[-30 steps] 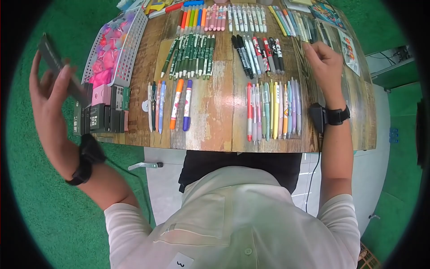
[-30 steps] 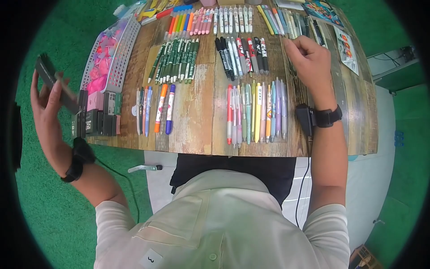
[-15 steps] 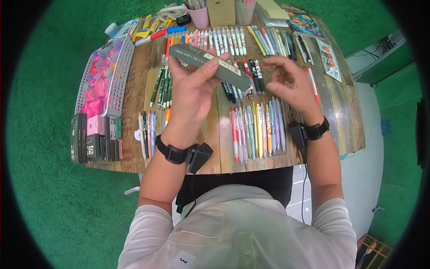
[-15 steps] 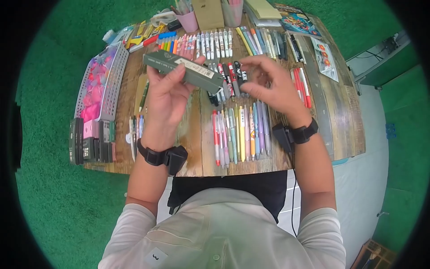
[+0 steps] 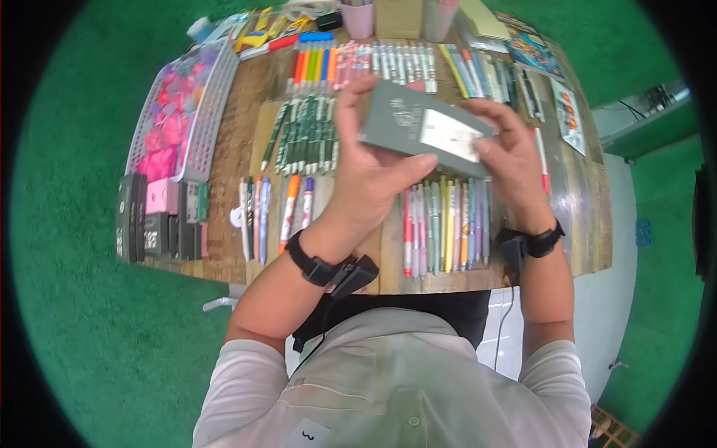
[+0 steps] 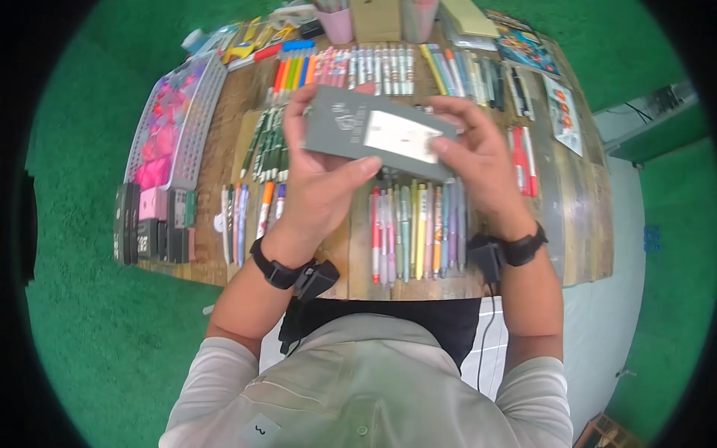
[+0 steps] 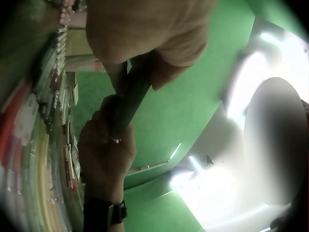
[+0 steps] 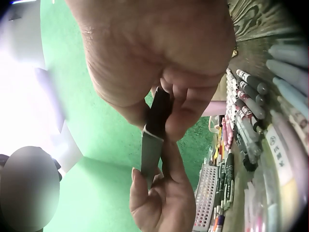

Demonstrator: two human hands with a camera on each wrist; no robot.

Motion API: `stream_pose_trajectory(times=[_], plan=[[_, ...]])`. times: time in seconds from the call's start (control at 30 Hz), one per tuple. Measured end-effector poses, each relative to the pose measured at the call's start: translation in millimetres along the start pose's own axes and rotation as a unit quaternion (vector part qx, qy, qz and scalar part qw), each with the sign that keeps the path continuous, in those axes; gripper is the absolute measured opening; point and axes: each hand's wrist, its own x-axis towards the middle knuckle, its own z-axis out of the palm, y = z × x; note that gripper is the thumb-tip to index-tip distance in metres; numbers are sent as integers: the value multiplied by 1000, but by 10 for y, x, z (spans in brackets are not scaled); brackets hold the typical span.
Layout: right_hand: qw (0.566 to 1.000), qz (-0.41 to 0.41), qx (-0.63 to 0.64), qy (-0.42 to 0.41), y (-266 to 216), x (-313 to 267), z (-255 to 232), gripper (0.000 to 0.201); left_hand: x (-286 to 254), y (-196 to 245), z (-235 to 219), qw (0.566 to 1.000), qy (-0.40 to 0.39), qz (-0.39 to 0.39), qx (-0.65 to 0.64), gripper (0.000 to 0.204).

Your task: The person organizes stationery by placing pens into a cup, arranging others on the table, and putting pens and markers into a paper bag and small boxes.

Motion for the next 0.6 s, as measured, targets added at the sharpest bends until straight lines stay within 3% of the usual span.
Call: stream_pose_trajectory(times=[0.03, 0.07, 0.13, 0.17, 0.2, 0.27, 0.33, 0.4, 0.47, 0.6], plan=[[1000, -3, -20, 23, -1, 3, -48, 48, 2, 46, 11, 1000, -5, -7, -18, 76], [998, -6, -40, 46, -34, 0, -106, 47, 16, 114, -21, 1000, 7, -4, -6, 76], [997, -28, -25, 68, -80, -6, -204, 48, 75, 221, -112, 991, -11, -98, -88, 50], [998, -28, -18, 61, -106, -21, -251, 48, 95, 239, -150, 993, 4, -106, -50, 35], [995, -41, -69, 52, -138, -46, -298, 49, 82, 272, -172, 994, 9, -103, -44, 35], [991, -56, -117, 41, -227, -87, -243, 51, 76, 346, -183, 962, 1, -101, 252, 38], [974, -73, -213, 17, -334, -99, -75, 48, 68, 451, -149, 949, -16, -96, 299, 47], [959, -97, -266, 4, -521, -76, 216, 46, 71, 552, -143, 893, -175, -84, 406, 58], [879, -153, -441, -98, -685, -47, 458, 46, 63, 566, -127, 877, -202, -104, 424, 65], [830, -241, -468, -183, -789, 117, 741, 43, 45, 532, -163, 886, -216, -123, 392, 74]])
